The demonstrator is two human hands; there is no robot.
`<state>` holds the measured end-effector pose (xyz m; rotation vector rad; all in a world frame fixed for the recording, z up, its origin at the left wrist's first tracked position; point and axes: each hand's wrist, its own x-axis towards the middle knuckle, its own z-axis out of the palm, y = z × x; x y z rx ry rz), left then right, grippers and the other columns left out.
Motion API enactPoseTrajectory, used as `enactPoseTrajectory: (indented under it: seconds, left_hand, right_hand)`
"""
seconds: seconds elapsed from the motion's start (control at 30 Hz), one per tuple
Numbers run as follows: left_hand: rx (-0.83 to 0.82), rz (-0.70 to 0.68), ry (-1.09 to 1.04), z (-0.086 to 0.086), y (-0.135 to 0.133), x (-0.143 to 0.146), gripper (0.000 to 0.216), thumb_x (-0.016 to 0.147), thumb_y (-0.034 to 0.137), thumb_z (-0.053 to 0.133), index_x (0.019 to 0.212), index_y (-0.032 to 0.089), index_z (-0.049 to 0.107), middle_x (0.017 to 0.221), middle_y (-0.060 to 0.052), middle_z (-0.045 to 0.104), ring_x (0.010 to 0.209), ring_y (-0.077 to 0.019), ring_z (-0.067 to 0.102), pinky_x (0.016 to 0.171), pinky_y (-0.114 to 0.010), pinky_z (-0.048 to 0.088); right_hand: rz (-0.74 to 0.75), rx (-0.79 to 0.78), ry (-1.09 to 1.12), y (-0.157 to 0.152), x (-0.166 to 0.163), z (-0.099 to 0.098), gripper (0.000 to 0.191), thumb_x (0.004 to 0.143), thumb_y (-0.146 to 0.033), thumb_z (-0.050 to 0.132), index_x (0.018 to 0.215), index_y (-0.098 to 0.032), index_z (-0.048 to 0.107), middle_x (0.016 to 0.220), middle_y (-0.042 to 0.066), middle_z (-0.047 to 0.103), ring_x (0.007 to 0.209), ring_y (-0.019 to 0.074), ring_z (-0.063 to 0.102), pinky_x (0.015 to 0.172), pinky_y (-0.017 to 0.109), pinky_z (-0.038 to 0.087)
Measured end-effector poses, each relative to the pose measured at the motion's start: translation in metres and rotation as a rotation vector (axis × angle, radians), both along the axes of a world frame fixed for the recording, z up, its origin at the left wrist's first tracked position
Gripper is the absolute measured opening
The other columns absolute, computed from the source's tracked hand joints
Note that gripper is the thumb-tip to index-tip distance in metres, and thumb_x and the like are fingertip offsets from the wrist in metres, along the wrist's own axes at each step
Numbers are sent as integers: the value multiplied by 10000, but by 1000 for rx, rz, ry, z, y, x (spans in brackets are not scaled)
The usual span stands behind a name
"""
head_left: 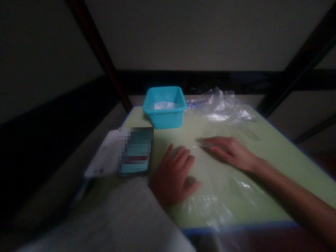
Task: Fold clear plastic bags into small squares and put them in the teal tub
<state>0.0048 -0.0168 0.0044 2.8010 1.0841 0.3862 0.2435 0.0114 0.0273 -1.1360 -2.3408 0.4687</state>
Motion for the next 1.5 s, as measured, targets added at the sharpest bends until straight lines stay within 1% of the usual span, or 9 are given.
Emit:
enactPoseTrajectory:
  seconds: [0.17,0.37,0.57,0.7,0.8,0.97,1.1,1.4,1.5]
  left_hand:
    - [-45,-155,17,-9,14,0,612,892,380,490,1401,93,309,1517,-134,246,1415,-215,181,1153,-394,198]
    - [-103,-144,99,-10,16,-1,622,899,424,472,1415,125,297,1524,-128,222,1418,-235,168,1150,-434,175]
    - [-82,-154,54,-12,9,-2,615,884,393,504,1402,126,307,1510,-128,269,1402,-240,219,1134,-434,224]
    - [-18,109,-86,-10,15,-1,393,927,285,416,1284,122,439,1390,-126,449,1288,-224,401,1077,-384,331]
    - [21,336,-12,-4,25,-2,269,900,159,417,1140,104,526,1160,-131,577,1102,-250,517,965,-404,416]
    - [51,429,149,5,34,-3,194,883,84,382,980,118,546,1000,-125,578,952,-250,539,848,-397,445]
    - [33,431,184,4,37,-5,184,876,52,372,876,129,539,924,-107,582,878,-225,556,794,-353,447]
    - [-41,472,-42,3,42,-10,175,909,138,387,808,162,529,865,-73,636,828,-203,607,743,-309,445]
    - [-131,487,-219,6,42,-11,164,899,177,407,776,179,517,755,-34,641,700,-174,622,644,-275,451]
  right_hand:
    - [-21,-1,-114,20,15,-17,444,946,-372,401,1321,-160,505,1346,104,522,1208,251,521,1015,448,428]
    - [-95,-5,-130,43,35,-38,470,937,-397,390,1334,-164,491,1393,101,466,1275,273,443,1065,494,357]
    - [-158,60,-80,48,44,-32,397,922,-380,421,1218,-169,580,1308,136,550,1203,294,509,1009,505,398]
    - [-136,131,-91,43,40,-22,260,881,-355,504,995,-164,639,1033,131,623,984,268,577,873,445,463]
    - [-136,116,-135,42,37,-23,199,867,-335,508,901,-171,616,921,112,587,877,248,556,794,416,462]
    - [-213,115,-143,48,35,-36,167,854,-287,457,775,-180,558,791,86,534,745,220,515,678,361,435]
    - [-204,125,-108,48,32,-34,175,842,-256,428,690,-198,494,728,67,516,677,195,488,623,333,399]
    - [-259,-245,318,29,22,-8,252,845,-437,510,742,-216,446,576,-24,494,472,118,472,450,254,359]
    - [-294,-370,448,25,21,-5,298,820,-497,542,768,-234,414,560,-35,522,401,106,482,374,230,327]
